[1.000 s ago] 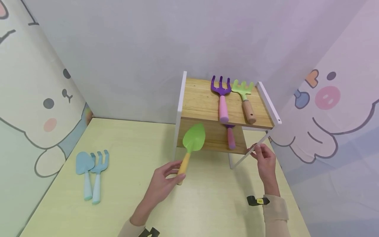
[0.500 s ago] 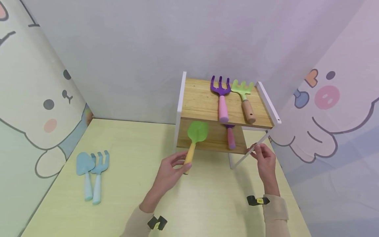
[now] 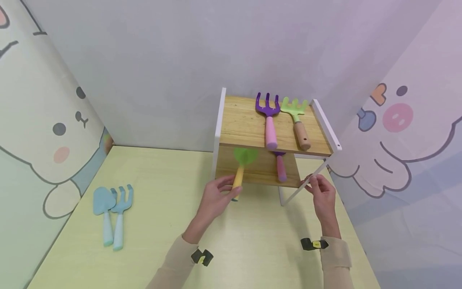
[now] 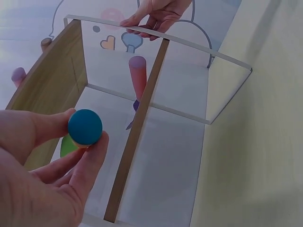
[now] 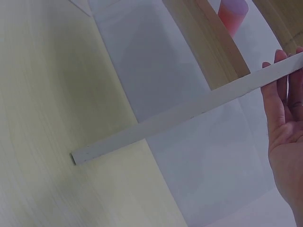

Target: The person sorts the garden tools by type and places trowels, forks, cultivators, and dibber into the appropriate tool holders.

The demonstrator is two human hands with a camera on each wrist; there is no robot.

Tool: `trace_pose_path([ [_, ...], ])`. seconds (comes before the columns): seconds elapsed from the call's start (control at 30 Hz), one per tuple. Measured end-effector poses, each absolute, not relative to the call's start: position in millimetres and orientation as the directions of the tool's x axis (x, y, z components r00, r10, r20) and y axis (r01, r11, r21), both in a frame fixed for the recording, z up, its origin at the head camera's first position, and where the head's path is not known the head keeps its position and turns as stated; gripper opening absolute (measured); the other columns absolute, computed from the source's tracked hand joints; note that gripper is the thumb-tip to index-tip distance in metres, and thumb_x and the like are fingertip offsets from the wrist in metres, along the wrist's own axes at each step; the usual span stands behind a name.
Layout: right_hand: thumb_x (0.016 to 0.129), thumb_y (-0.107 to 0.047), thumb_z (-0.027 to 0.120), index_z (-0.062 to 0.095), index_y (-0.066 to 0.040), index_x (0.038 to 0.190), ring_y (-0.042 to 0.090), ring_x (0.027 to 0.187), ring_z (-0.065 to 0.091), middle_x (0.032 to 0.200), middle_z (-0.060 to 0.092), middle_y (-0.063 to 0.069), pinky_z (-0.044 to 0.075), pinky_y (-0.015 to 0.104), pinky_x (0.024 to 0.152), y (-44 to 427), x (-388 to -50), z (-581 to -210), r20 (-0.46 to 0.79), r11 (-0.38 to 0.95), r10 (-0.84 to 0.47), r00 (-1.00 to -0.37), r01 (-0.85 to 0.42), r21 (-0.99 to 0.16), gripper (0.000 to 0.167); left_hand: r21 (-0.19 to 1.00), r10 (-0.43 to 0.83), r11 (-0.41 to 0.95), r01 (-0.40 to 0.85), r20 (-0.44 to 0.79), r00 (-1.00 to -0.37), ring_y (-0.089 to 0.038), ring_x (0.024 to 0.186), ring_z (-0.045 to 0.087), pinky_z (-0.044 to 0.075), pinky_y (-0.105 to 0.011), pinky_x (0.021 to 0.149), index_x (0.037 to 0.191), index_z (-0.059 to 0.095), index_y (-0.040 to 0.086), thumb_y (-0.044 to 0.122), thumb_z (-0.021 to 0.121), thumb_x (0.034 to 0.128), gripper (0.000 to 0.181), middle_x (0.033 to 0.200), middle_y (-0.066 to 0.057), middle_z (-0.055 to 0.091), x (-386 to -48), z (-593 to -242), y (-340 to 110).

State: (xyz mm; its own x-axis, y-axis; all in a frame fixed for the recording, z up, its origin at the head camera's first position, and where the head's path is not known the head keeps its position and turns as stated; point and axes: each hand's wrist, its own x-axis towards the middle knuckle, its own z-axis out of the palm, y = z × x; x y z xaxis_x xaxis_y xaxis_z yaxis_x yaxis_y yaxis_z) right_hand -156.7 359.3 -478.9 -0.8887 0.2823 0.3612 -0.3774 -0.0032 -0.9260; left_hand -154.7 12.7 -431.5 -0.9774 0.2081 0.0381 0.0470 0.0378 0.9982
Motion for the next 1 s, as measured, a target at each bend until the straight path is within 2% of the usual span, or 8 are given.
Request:
trace_pose_path([
  [0.57, 0.105, -0.004, 0.057, 0.067, 0.006, 0.099, 0.013, 0.087, 0.074, 0.091, 0.07, 0.003, 0.06, 0.027, 0.083, 361.2, -158.1, -481.6, 0.359, -0.002, 0.289, -0.888, -0.375, -0.927, 0.016, 0.999, 0.225, 0.02, 0.028, 0.023, -0.974, -0.036, 0.109, 0.07, 0.061, -0.034, 0.087, 0.126, 0.066, -0.009, 0.01, 0.079, 0.0921, 0.042, 0.121, -0.025, 0.07, -183.2, -422.1, 37.9],
  [1.0, 0.105, -0.003, 0.056, 0.065, 0.01, 0.099, 0.015, 0.086, 0.074, 0.093, 0.069, 0.005, 0.06, 0.028, 0.083, 361.8, -158.1, -483.0, 0.369, -0.011, 0.284, -0.885, -0.387, -0.922, 0.017, 0.999, 0.228, 0.011, -0.031, -0.033, -0.973, -0.034, 0.102, 0.073, 0.062, -0.035, 0.082, 0.126, 0.066, -0.01, 0.012, 0.08, 0.0906, 0.044, 0.116, -0.025, 0.072, -197.7, -423.3, 52.6],
])
